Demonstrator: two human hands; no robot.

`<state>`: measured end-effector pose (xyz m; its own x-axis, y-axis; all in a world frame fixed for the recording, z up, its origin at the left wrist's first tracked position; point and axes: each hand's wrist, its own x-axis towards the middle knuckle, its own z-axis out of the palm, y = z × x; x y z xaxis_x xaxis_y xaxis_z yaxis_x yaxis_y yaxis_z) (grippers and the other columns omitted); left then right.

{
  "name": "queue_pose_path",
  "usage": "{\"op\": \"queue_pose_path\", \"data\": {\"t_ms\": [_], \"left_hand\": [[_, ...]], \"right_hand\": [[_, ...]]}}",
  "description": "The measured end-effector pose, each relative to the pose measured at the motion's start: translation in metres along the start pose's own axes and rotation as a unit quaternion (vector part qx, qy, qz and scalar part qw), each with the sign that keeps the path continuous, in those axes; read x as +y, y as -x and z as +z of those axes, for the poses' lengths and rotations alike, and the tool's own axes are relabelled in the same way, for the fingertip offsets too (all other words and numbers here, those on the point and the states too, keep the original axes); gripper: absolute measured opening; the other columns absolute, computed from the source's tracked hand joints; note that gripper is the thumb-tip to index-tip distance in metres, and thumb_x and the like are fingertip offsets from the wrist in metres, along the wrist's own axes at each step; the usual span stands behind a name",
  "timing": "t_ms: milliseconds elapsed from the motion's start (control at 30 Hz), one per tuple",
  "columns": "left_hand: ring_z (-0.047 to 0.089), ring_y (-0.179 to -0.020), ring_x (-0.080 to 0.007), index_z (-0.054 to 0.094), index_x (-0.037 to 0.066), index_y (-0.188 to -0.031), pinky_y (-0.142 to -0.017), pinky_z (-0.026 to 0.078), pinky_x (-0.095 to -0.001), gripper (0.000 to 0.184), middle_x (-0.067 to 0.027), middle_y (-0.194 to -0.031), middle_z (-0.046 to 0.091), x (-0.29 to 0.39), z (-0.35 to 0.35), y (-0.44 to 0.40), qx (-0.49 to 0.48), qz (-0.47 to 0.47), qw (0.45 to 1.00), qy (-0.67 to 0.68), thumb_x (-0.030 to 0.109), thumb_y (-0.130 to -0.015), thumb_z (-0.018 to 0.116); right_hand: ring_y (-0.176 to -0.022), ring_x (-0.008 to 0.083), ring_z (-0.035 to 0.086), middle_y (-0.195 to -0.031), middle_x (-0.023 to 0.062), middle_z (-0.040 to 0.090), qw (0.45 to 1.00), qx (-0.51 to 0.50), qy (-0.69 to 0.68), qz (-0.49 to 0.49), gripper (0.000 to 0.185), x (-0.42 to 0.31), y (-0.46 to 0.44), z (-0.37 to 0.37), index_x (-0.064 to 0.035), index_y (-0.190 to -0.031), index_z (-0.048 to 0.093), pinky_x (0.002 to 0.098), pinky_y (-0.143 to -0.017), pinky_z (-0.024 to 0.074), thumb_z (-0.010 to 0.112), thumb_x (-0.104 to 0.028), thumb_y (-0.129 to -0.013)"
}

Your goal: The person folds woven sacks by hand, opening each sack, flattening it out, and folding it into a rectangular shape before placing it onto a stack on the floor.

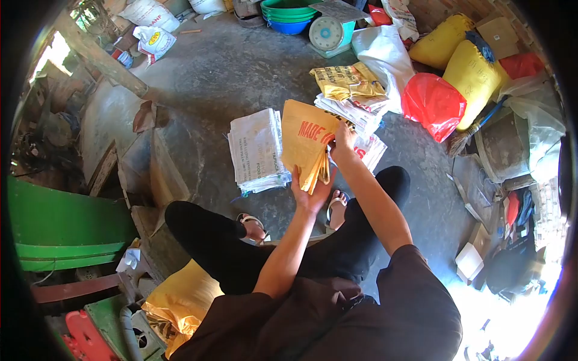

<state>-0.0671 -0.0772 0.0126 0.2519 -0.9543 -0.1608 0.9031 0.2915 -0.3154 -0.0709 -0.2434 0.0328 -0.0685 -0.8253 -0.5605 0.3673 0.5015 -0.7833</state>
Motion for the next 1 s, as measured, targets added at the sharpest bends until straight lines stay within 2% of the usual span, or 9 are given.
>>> {"op": "queue_pose_path", "data": {"t_ms": [100,133,167,267,367,600,900,933,1000], "left_hand": [[0.059,-0.119,-0.0287,0.051,0.003,-0.135,-0.106,0.046,-0.0452,0.046,-0.0182,-0.129,0.06,0.035,-0.025,-0.015,0.06,0.033,0.994,-0.086,0.03,-0.098,0.056],[0.067,-0.106,-0.025,0.051,0.001,-0.132,-0.088,0.057,-0.0366,0.041,-0.0148,-0.123,0.065,0.054,-0.035,-0.013,0.047,0.024,0.991,-0.126,0.018,-0.096,0.062],[0.067,-0.105,-0.0243,0.052,0.001,-0.131,-0.086,0.057,-0.0359,0.041,-0.0143,-0.122,0.065,0.064,-0.033,-0.009,0.093,0.04,0.972,-0.214,0.019,-0.096,0.063],[0.069,-0.098,-0.0225,0.053,0.0,-0.128,-0.078,0.058,-0.0355,0.041,-0.0125,-0.117,0.067,0.104,-0.028,-0.001,0.209,0.063,0.869,-0.443,0.021,-0.095,0.065],[0.069,-0.096,-0.0216,0.055,-0.001,-0.127,-0.076,0.058,-0.0348,0.044,-0.0115,-0.114,0.068,0.143,-0.022,0.009,0.242,0.056,0.803,-0.542,0.02,-0.092,0.069],[0.069,-0.093,-0.0194,0.062,-0.003,-0.119,-0.081,0.055,-0.0317,0.038,-0.0114,-0.109,0.07,0.21,0.028,0.012,0.203,0.092,0.683,-0.696,0.019,-0.09,0.073],[0.063,-0.097,-0.0109,0.06,0.005,-0.122,-0.086,0.049,-0.027,0.039,-0.0024,-0.109,0.068,0.295,0.083,-0.014,0.179,0.201,0.586,-0.765,0.024,-0.091,0.074],[0.061,-0.112,-0.0212,0.049,-0.002,-0.135,-0.096,0.047,-0.0338,0.065,-0.015,-0.123,0.063,0.308,0.065,-0.021,0.196,0.199,0.535,-0.797,0.036,-0.089,0.075],[0.053,-0.125,-0.0305,0.038,-0.008,-0.141,-0.104,0.042,-0.0386,0.082,-0.0259,-0.134,0.053,0.371,-0.039,-0.032,0.264,0.242,0.329,-0.874,0.043,-0.087,0.073]], "right_hand": [[-0.084,0.0233,0.066,-0.112,0.0132,0.06,0.997,-0.024,0.056,-0.056,0.045,0.011,-0.035,-0.022,-0.0069,-0.128,0.043,0.036,-0.063,0.0568,0.061,-0.025,-0.091],[-0.084,0.0228,0.066,-0.111,0.0126,0.061,0.992,-0.038,0.085,-0.083,0.043,0.016,-0.052,-0.036,-0.0063,-0.127,0.045,0.0361,-0.063,0.0571,0.062,-0.025,-0.091],[-0.091,0.0208,0.067,-0.104,0.0095,0.063,0.983,-0.116,0.117,-0.076,0.032,0.009,-0.048,-0.051,-0.0076,-0.116,0.052,0.0391,-0.065,0.0614,0.063,-0.028,-0.093],[-0.085,0.0179,0.067,-0.098,0.0083,0.065,0.964,-0.132,0.229,0.014,0.031,0.007,-0.04,-0.073,-0.0034,-0.11,0.059,0.0367,-0.064,0.0618,0.062,-0.03,-0.095],[-0.084,0.0185,0.067,-0.099,0.0095,0.065,0.864,-0.175,0.462,-0.098,0.033,0.047,-0.062,-0.093,-0.0027,-0.108,0.061,0.0378,-0.065,0.062,0.061,-0.033,-0.095],[-0.102,0.0215,0.064,-0.112,0.0123,0.062,0.899,-0.293,0.313,0.087,0.043,0.062,-0.007,-0.071,0.0009,-0.124,0.05,0.0411,-0.077,0.0605,0.06,-0.032,-0.098],[-0.104,0.021,0.063,-0.116,0.0134,0.061,0.913,-0.359,0.195,0.014,0.047,0.108,0.001,0.012,-0.0023,-0.129,0.039,0.0349,-0.079,0.0583,0.066,-0.02,-0.095],[-0.104,0.0211,0.063,-0.117,0.0137,0.061,0.914,-0.357,0.194,0.007,0.046,0.126,-0.005,0.017,-0.0024,-0.129,0.039,0.0345,-0.078,0.0584,0.065,-0.02,-0.095],[-0.107,0.0232,0.064,-0.119,0.0157,0.062,0.916,-0.331,0.224,-0.021,0.048,0.18,-0.029,0.014,-0.0022,-0.128,0.044,0.0362,-0.08,0.0572,0.067,-0.024,-0.092]]}}
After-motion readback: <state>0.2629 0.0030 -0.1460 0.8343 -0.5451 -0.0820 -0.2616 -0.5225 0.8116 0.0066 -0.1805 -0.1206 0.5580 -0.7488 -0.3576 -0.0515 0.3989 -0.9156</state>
